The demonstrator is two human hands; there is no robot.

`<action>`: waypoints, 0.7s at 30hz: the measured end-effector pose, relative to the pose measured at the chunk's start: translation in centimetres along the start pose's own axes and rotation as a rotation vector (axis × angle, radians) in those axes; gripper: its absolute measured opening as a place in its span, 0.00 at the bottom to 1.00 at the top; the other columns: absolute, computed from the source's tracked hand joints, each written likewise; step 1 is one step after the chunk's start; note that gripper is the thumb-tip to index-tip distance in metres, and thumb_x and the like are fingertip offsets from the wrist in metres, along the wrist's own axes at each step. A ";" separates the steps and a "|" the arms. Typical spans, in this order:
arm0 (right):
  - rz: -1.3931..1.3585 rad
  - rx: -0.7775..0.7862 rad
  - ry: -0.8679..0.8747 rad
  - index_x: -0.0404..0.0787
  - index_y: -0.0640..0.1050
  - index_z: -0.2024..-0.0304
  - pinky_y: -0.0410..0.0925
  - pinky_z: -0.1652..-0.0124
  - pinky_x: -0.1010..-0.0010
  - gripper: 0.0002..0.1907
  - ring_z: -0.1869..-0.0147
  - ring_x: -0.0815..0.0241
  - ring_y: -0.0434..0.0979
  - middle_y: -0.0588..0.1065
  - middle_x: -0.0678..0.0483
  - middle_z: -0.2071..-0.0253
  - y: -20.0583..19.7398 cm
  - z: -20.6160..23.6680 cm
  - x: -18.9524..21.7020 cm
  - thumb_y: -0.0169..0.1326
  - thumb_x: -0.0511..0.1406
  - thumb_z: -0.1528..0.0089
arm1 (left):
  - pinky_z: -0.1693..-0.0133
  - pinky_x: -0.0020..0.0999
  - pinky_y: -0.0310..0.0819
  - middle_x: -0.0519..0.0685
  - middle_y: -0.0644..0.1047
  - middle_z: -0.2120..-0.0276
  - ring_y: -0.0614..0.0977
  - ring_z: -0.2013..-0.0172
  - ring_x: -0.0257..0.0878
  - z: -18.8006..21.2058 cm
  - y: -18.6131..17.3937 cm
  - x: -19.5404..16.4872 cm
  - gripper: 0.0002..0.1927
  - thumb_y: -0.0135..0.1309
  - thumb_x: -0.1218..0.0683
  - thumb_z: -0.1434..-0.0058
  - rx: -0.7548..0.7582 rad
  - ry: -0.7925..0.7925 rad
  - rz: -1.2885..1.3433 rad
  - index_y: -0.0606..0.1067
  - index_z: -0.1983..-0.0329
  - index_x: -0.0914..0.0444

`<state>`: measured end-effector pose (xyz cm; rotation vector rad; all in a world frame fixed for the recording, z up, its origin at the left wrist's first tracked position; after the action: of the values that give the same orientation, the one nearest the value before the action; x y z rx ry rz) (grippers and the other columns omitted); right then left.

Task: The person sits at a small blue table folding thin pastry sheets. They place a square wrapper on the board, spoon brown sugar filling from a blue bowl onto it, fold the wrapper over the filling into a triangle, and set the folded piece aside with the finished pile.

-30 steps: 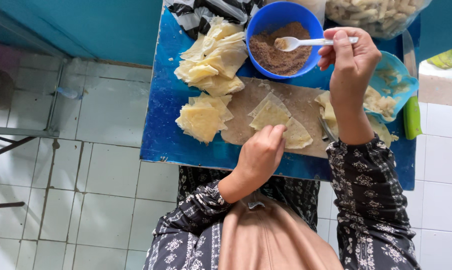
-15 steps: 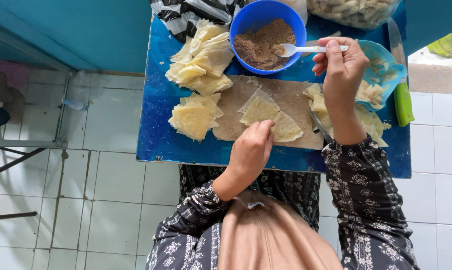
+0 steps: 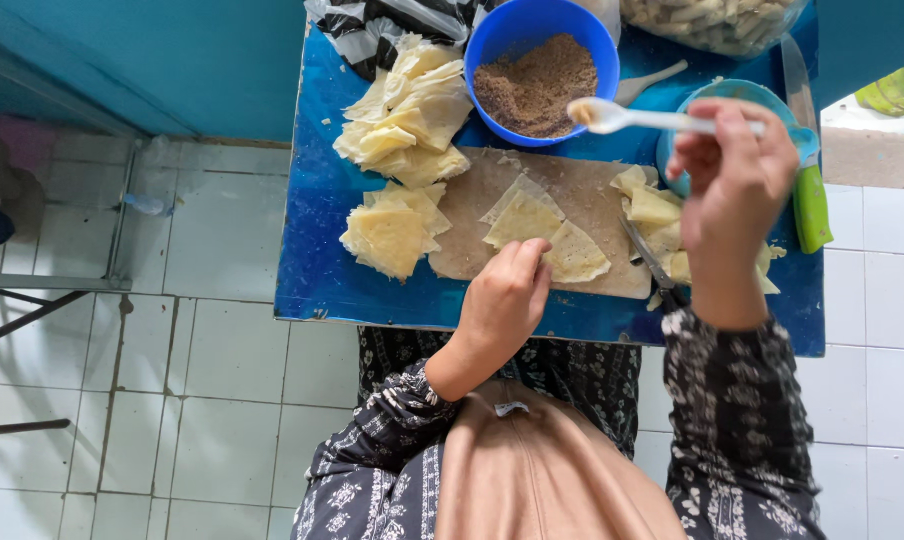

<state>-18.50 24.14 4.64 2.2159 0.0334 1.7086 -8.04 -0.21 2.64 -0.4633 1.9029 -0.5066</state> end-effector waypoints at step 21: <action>0.619 0.280 -0.395 0.28 0.75 0.51 0.71 0.58 0.74 0.09 0.58 0.58 0.78 0.78 0.44 0.58 0.0 16.1 3.9 0.48 0.30 0.26 | 0.61 0.36 0.78 0.55 0.77 0.60 0.82 0.63 0.47 0.0 0.3 0.0 0.17 0.56 0.65 0.34 -0.043 -0.019 0.246 0.71 0.44 0.65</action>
<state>-2.20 20.93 4.80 2.9582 -0.6004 1.5606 -8.04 0.06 2.42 -0.2552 1.9228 -0.2993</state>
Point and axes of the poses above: each hand's wrist, its own z-axis away from the middle knuckle, its own y-axis out of the palm, x = y × z, the point moved 10 cm from there along -z, towards the middle knuckle
